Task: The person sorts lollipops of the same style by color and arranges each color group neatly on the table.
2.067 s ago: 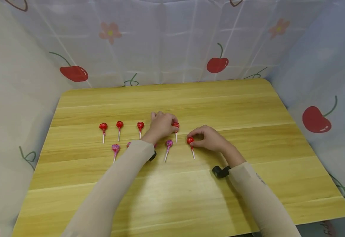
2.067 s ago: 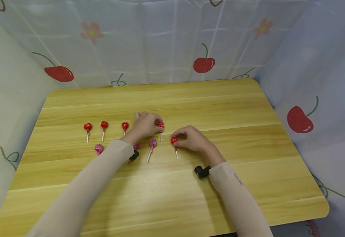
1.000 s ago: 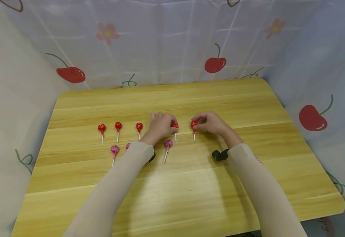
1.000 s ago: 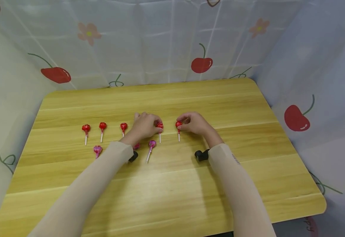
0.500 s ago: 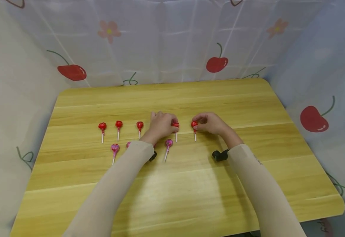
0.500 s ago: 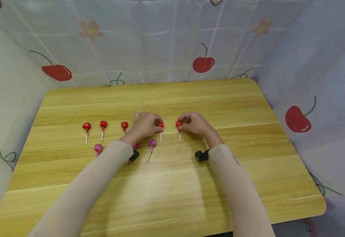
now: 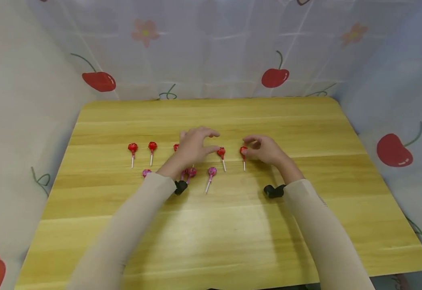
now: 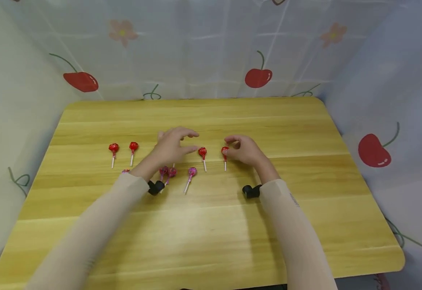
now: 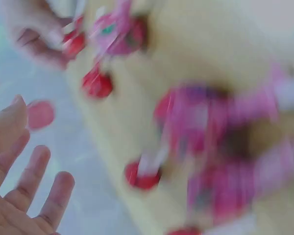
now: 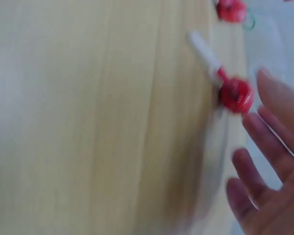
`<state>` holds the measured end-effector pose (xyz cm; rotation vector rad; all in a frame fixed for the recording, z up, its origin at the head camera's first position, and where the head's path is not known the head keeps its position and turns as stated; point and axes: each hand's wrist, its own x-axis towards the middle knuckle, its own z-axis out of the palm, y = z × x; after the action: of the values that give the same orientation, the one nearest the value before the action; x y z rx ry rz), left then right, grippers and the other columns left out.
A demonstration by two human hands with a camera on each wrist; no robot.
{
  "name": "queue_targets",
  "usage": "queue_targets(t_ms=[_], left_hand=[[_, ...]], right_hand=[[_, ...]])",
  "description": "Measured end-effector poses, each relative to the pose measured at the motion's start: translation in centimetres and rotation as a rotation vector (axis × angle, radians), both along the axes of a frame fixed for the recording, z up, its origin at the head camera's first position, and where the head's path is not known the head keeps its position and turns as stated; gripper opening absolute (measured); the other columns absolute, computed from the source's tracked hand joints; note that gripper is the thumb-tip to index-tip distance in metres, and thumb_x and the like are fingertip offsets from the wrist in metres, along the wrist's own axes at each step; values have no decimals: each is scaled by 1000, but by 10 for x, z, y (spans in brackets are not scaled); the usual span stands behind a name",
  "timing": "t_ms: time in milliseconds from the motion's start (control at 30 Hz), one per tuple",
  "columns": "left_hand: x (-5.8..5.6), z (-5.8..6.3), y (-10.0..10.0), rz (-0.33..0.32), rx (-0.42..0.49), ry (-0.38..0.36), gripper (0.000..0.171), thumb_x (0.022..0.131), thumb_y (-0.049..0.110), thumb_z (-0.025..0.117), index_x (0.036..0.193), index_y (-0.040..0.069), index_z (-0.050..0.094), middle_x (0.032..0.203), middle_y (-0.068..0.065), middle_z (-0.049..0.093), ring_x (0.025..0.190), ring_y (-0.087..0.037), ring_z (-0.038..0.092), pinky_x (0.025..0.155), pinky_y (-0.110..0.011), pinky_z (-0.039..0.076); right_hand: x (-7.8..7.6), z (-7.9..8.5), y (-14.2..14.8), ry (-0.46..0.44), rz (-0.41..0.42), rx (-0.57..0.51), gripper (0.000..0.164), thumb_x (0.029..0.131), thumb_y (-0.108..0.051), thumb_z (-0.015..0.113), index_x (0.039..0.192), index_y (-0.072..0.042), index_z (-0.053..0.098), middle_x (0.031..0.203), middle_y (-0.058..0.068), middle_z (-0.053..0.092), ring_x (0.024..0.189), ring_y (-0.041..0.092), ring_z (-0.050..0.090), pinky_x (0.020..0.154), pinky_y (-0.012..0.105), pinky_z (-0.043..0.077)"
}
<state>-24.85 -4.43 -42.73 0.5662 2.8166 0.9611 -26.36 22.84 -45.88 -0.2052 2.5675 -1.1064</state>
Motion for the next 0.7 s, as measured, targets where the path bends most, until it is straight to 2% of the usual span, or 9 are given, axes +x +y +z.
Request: queue_targets(t_ms=[67,167,300,400,500,700], left_hand=[[7,11,-19,38,38,-5,38,93,39,69,129,29,64,130,4,63,114,-20,53,95,-48,25],[17,23,-50,91,74,-7,36,94,36,68,128,28,64,129,3,63,110,-22,53,100,-51,25],[31,31,-93,147,104,-2,33,94,31,69,126,26,66,131,2,62,112,-25,54,104,-56,21],[41,28,-119,181,102,2,32,94,28,70,125,24,67,132,0,63,113,-28,54,105,-57,18],[51,17,-138,207,70,-14,34,93,26,71,126,22,66,132,-1,63,114,-30,54,103,-58,19],[69,-8,-165,219,4,-108,44,93,26,71,134,19,62,139,-5,61,119,-34,58,104,-59,34]], right_hand=[[4,4,-7,61,-8,-12,50,92,-31,71,136,-12,58,137,7,60,126,32,50,103,51,43],[10,14,-27,170,23,-32,49,92,-31,72,136,-14,59,137,6,60,126,34,49,103,53,42],[19,27,-71,280,138,-41,47,90,-31,74,133,-17,62,134,3,62,125,32,48,103,51,41],[25,31,-107,305,234,-36,48,88,-33,75,132,-17,63,133,0,62,127,27,46,105,49,39],[31,29,-139,312,324,-9,48,87,-36,76,129,-17,65,132,-1,64,121,24,45,102,45,40],[36,17,-195,377,456,134,42,86,-41,76,122,-20,71,129,-3,68,104,20,47,88,37,39]])
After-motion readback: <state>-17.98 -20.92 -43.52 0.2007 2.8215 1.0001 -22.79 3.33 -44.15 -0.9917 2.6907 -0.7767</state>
